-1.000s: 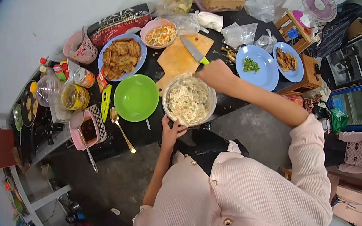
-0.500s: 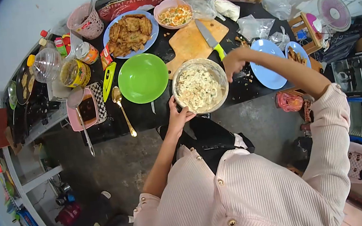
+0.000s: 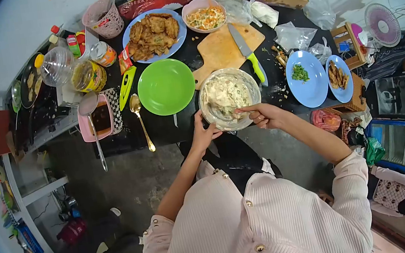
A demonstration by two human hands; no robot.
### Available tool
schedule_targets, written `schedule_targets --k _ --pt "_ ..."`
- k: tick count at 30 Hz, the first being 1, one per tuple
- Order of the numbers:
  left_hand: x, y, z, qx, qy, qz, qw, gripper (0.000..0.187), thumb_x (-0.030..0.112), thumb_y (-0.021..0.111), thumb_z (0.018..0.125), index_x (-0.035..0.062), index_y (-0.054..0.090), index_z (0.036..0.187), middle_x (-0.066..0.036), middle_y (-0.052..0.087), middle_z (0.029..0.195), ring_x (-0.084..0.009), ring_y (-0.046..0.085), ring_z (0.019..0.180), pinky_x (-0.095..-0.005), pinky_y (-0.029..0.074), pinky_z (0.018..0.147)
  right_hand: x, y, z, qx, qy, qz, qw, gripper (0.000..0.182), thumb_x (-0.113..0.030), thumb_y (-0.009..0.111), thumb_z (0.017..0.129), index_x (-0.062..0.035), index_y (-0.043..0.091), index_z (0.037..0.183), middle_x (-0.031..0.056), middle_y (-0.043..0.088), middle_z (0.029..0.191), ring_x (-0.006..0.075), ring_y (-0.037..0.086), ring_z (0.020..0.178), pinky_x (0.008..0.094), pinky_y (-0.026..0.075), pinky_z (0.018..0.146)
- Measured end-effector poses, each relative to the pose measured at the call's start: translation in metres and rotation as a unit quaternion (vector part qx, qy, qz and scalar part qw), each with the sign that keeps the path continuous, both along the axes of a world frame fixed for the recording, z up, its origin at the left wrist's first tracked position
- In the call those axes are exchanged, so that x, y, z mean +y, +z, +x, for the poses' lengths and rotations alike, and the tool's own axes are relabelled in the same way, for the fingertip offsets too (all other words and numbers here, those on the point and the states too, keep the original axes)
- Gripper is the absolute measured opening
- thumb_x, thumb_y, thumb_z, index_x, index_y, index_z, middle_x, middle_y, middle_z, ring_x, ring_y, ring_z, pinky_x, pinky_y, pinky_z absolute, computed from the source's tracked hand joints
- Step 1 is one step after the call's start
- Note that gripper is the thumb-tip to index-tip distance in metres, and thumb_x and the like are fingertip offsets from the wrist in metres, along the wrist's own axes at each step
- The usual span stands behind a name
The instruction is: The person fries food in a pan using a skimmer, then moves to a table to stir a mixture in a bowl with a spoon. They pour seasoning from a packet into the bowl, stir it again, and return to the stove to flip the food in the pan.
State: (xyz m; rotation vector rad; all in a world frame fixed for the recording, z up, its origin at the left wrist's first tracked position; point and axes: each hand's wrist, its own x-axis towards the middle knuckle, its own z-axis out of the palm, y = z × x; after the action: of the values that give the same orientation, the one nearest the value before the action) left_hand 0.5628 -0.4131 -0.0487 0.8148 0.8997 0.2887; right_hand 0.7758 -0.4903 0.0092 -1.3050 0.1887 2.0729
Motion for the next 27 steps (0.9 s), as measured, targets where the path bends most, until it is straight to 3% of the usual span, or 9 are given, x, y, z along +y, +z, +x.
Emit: schedule_targets --k 5,7,10,13,16,17,23,25,27 --pt "0.001 0.002 0.001 0.011 -0.002 0.005 1.0 0.059 -0.001 0.048 0.084 0.0097 0.012 0.13 -0.015 0.02 0.135 -0.026 0.059 0.086 -0.0373 0.053 0.075 -0.016 0.022 0.032 0.026 0.005 -0.01 1.0 0.029 -0.02 0.044 0.09 -0.0086 0.052 0.116 -0.0115 0.019 0.049 -0.0007 0.016 0.038 0.0165 0.014 0.031" --pt "0.001 0.005 0.001 0.009 -0.001 0.006 1.0 0.059 0.0 0.048 0.084 0.0099 0.012 0.13 -0.015 0.02 0.135 -0.0261 0.059 0.086 -0.0372 0.053 0.076 -0.017 0.03 0.047 -0.039 0.062 -0.01 0.997 0.028 -0.023 0.046 0.09 -0.0106 0.055 0.114 -0.0102 0.023 0.049 0.0011 0.02 0.038 0.0168 0.016 0.033" --pt "0.0 0.001 0.0 0.003 -0.003 0.015 1.0 0.059 0.0 0.047 0.084 0.0103 0.012 0.13 -0.015 0.02 0.135 -0.0262 0.06 0.086 -0.0371 0.053 0.075 -0.015 0.043 0.053 -0.297 0.218 0.08 0.926 0.027 -0.026 0.049 0.088 -0.0115 0.06 0.107 -0.0081 0.032 0.05 0.0046 0.026 0.038 0.019 0.021 0.035" --pt "0.001 0.0 0.0 0.009 -0.005 0.011 1.0 0.06 0.0 0.048 0.084 0.011 0.012 0.131 -0.015 0.021 0.134 -0.0262 0.06 0.086 -0.0374 0.053 0.074 -0.007 0.013 0.048 -0.693 0.345 0.367 0.516 0.025 -0.013 0.052 0.08 -0.0093 0.06 0.103 0.0095 0.057 0.057 0.0219 0.057 0.05 0.0318 0.044 0.044" --pt "0.0 0.003 0.001 0.012 -0.002 0.017 1.0 0.06 0.0 0.047 0.084 0.0108 0.012 0.131 -0.015 0.022 0.133 -0.0265 0.06 0.085 -0.0374 0.053 0.074 0.018 0.024 0.003 -0.72 0.544 0.237 0.358 0.029 -0.007 0.051 0.074 -0.0039 0.054 0.103 0.0111 0.06 0.066 0.0254 0.062 0.061 0.0342 0.048 0.05" --pt "0.0 0.003 0.002 0.013 0.002 0.016 1.0 0.06 -0.001 0.047 0.084 0.0106 0.012 0.131 -0.015 0.024 0.132 -0.0267 0.06 0.085 -0.0373 0.053 0.074 0.019 0.016 -0.015 -0.744 0.522 0.259 0.326 0.033 -0.007 0.051 0.074 0.0004 0.051 0.105 0.0092 0.06 0.063 0.0243 0.062 0.059 0.0335 0.048 0.048" --pt "-0.004 -0.009 0.001 -0.003 0.018 0.026 0.999 0.059 0.001 0.048 0.084 0.0107 0.013 0.131 -0.014 0.029 0.127 -0.0267 0.059 0.086 -0.037 0.054 0.073 -0.017 0.048 -0.029 -0.703 0.554 0.271 0.355 0.048 -0.006 0.053 0.071 -0.0048 0.046 0.119 0.0065 0.057 0.057 0.0216 0.059 0.052 0.0325 0.044 0.045" --pt "-0.004 -0.009 0.001 -0.009 0.028 0.025 0.999 0.058 0.002 0.048 0.084 0.0107 0.014 0.131 -0.014 0.03 0.127 -0.0267 0.059 0.086 -0.0368 0.054 0.073 -0.027 0.068 -0.013 -0.703 0.571 0.282 0.318 0.049 -0.006 0.052 0.071 -0.0108 0.047 0.119 0.0055 0.056 0.057 0.0214 0.059 0.052 0.0329 0.044 0.045" --pt "-0.005 -0.009 0.001 -0.007 0.021 0.033 0.999 0.059 0.003 0.047 0.085 0.0108 0.012 0.132 -0.014 0.027 0.129 -0.0264 0.059 0.086 -0.0364 0.053 0.073 -0.029 0.084 -0.001 -0.717 0.558 0.256 0.33 0.054 -0.006 0.061 0.065 -0.0103 0.048 0.118 0.007 0.059 0.061 0.0222 0.06 0.056 0.0346 0.044 0.047"
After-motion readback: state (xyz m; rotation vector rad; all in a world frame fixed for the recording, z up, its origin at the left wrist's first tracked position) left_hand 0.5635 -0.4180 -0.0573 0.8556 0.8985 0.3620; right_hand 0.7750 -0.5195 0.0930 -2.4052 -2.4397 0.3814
